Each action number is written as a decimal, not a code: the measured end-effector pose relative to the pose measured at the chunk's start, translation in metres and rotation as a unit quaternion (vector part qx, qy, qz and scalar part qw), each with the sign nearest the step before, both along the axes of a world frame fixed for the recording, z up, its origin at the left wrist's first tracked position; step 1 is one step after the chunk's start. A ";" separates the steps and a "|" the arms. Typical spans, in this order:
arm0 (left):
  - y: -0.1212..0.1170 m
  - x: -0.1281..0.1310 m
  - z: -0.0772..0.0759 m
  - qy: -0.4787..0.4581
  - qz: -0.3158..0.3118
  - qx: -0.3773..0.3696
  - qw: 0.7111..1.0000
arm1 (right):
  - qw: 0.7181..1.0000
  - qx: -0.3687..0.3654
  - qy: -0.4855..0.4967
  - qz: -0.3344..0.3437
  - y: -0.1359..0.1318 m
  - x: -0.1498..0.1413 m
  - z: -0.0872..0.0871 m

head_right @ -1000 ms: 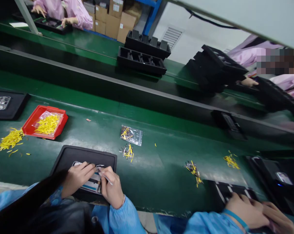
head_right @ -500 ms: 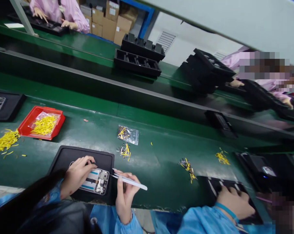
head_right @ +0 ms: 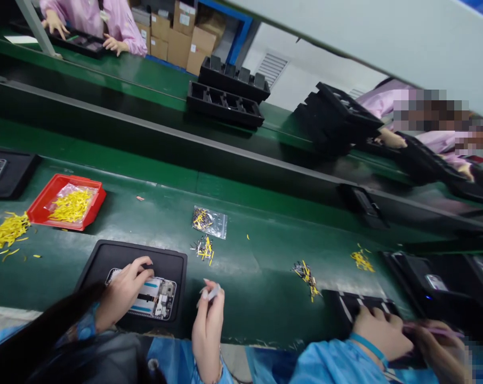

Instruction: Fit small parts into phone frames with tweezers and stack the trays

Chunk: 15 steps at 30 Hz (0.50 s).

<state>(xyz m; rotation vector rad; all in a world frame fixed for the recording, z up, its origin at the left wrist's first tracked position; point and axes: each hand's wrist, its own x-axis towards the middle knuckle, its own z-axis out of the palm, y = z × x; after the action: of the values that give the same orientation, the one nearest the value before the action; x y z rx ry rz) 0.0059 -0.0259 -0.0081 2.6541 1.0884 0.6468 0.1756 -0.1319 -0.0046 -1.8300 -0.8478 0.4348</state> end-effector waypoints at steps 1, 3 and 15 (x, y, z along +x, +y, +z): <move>-0.001 0.000 0.000 0.008 0.004 -0.002 1.000 | 0.999 -0.030 -0.014 0.010 0.000 0.001 0.002; -0.002 -0.001 0.000 0.027 0.009 -0.018 0.999 | 0.995 -0.087 -0.025 0.036 0.000 0.003 0.006; -0.002 -0.003 0.002 0.037 0.006 0.008 0.999 | 0.987 -0.153 0.027 0.039 0.004 -0.018 -0.001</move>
<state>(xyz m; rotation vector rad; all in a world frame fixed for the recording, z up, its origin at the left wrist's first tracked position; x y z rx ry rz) 0.0024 -0.0284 -0.0065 2.7065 1.1247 0.5665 0.1576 -0.1281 -0.0055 -2.0589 -0.8532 0.6929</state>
